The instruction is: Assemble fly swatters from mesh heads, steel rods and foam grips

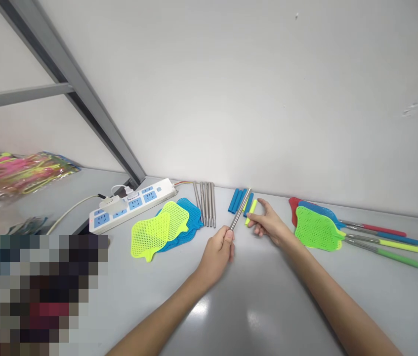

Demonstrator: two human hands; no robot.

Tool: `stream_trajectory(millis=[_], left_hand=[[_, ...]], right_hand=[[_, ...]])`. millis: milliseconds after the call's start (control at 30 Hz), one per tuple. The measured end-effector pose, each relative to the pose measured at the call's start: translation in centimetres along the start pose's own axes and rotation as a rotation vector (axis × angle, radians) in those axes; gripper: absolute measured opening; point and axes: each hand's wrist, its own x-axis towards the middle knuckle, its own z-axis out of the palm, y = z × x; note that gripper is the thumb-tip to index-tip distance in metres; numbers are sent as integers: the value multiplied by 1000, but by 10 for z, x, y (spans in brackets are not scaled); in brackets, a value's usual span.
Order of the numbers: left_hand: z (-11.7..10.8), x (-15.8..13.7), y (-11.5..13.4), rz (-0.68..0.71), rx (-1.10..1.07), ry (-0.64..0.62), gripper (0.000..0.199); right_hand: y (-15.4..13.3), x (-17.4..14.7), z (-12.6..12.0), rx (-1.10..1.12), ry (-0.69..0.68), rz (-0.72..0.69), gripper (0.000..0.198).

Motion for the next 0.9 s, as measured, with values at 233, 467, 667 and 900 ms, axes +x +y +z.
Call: stream_trajectory(millis=[233, 467, 667, 900], left_hand=[[0, 1, -1, 1, -4, -4, 32], [0, 0, -1, -4, -1, -13, 32], [-1, 5, -6, 9, -134, -37, 34], [-1, 9, -7, -6, -254, -116, 31]], right_hand=[[-9, 20, -10, -133, 100, -87, 85], [-19, 32, -9, -173, 105, -37, 67], [-19, 32, -11, -69, 92, -36, 56], [-21, 35, -20, 195, 91, -144, 31]])
